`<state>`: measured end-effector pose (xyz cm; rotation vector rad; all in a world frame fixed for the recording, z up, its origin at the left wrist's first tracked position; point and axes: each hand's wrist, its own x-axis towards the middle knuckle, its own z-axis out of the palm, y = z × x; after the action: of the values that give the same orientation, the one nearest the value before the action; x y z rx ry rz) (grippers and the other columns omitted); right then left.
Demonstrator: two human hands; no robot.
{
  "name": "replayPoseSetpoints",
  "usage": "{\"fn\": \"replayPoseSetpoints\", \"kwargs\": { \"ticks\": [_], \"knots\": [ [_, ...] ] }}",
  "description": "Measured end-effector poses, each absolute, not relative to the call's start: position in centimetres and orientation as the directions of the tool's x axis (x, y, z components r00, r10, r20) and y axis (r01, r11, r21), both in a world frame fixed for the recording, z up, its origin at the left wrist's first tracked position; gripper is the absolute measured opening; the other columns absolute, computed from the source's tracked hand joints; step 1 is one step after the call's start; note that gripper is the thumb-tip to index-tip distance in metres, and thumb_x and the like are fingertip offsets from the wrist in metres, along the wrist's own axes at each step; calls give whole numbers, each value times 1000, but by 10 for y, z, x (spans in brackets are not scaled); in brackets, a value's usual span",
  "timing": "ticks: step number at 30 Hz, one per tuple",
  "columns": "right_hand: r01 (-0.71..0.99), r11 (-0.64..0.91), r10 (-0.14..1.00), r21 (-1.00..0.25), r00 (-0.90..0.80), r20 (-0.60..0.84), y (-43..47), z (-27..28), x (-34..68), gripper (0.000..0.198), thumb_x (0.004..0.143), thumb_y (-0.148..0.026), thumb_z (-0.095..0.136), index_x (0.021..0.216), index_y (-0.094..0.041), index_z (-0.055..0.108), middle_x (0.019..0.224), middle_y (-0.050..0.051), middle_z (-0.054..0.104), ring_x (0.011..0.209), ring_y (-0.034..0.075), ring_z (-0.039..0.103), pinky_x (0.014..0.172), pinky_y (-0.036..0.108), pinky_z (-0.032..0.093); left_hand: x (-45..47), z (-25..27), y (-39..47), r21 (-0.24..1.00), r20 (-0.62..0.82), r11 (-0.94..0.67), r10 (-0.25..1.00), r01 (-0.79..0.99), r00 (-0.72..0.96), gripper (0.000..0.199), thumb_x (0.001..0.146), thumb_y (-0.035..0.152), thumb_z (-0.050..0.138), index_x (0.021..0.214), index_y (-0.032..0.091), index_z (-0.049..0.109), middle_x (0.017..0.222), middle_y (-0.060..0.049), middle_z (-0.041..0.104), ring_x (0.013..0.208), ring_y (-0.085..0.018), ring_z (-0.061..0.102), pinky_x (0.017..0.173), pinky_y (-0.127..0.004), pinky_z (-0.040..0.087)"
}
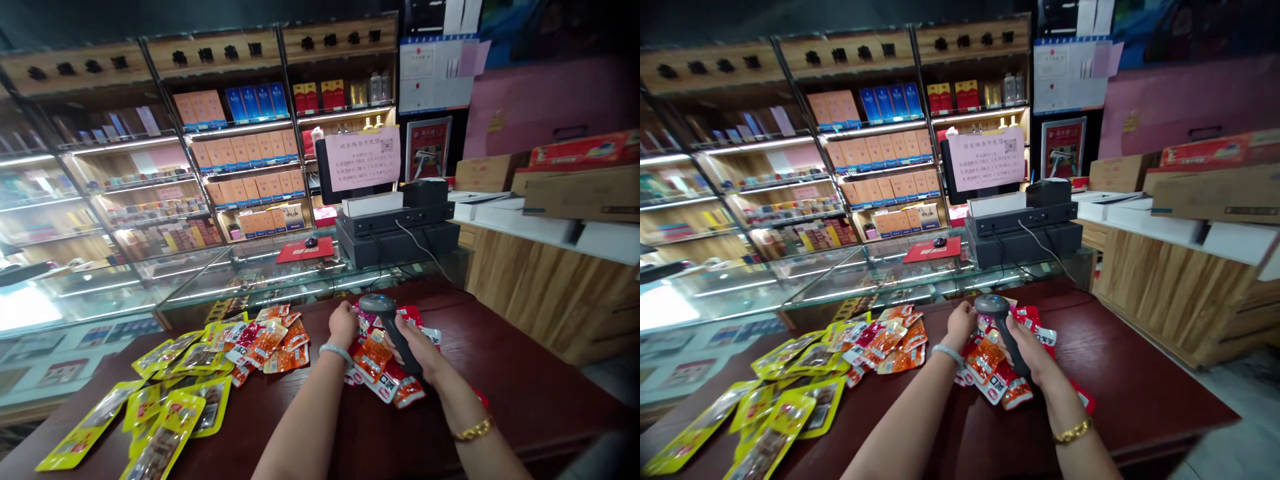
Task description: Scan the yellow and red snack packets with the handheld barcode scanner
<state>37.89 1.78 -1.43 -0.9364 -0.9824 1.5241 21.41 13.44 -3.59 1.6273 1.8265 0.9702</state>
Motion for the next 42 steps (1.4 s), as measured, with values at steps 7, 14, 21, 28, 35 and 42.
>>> {"fn": "replayPoseSetpoints", "kwargs": {
  "ticks": [7, 14, 21, 28, 35, 42],
  "knots": [
    [-288, -103, 983, -952, -177, -52, 18, -25, 380, 55, 80, -74, 59, 71, -21, 54, 53, -5, 49, 39, 8, 38, 39, 22, 26, 195, -40, 121, 974, 161, -101, 938, 203, -306, 33, 89, 55, 45, 84, 22, 42, 62, 7, 46, 50, -8, 45, 51, -20, 35],
    [-291, -143, 972, -946, -220, -80, 18, -26, 379, 54, 77, -74, 63, 85, -21, 58, 57, -7, 48, 39, 7, 37, 40, 22, 26, 193, -35, 108, 911, 154, -266, 929, -315, -337, 39, 71, 48, 71, 78, 21, 44, 55, 11, 41, 43, -4, 37, 45, -17, 27],
    [-275, -123, 972, -954, -229, -59, 11, -21, 376, 53, 77, -72, 66, 88, -21, 59, 57, -6, 51, 41, 8, 38, 40, 22, 27, 161, -27, 81, 935, 103, -205, 938, -288, -331, 46, 69, 55, 73, 79, 21, 45, 57, 9, 49, 43, -5, 39, 46, -18, 27],
    [-242, -123, 959, -962, -280, -52, 8, -19, 374, 49, 81, -69, 64, 75, -20, 54, 60, -4, 54, 44, 8, 41, 42, 22, 29, 70, -3, 32, 833, 464, 4, 541, 554, -702, 36, 76, 48, 68, 94, 20, 56, 98, -6, 62, 97, -23, 59, 86, -37, 45],
    [-220, -96, 977, -971, -205, -51, -9, -12, 377, 48, 83, -68, 62, 79, -20, 57, 61, -4, 53, 46, 9, 41, 44, 22, 29, 158, 2, 12, 458, 258, -138, 966, 878, 17, 38, 84, 57, 61, 95, 21, 67, 100, -9, 69, 99, -25, 62, 89, -35, 44],
    [-213, -128, 988, -969, 60, -144, -55, -23, 394, 53, 76, -75, 64, 76, -22, 57, 57, -4, 51, 47, 11, 43, 44, 23, 32, 204, -4, 13, 240, 76, -198, 980, 950, 185, 55, 75, 64, 67, 100, 15, 62, 108, -18, 67, 105, -33, 61, 86, -38, 43]
  ]
}}
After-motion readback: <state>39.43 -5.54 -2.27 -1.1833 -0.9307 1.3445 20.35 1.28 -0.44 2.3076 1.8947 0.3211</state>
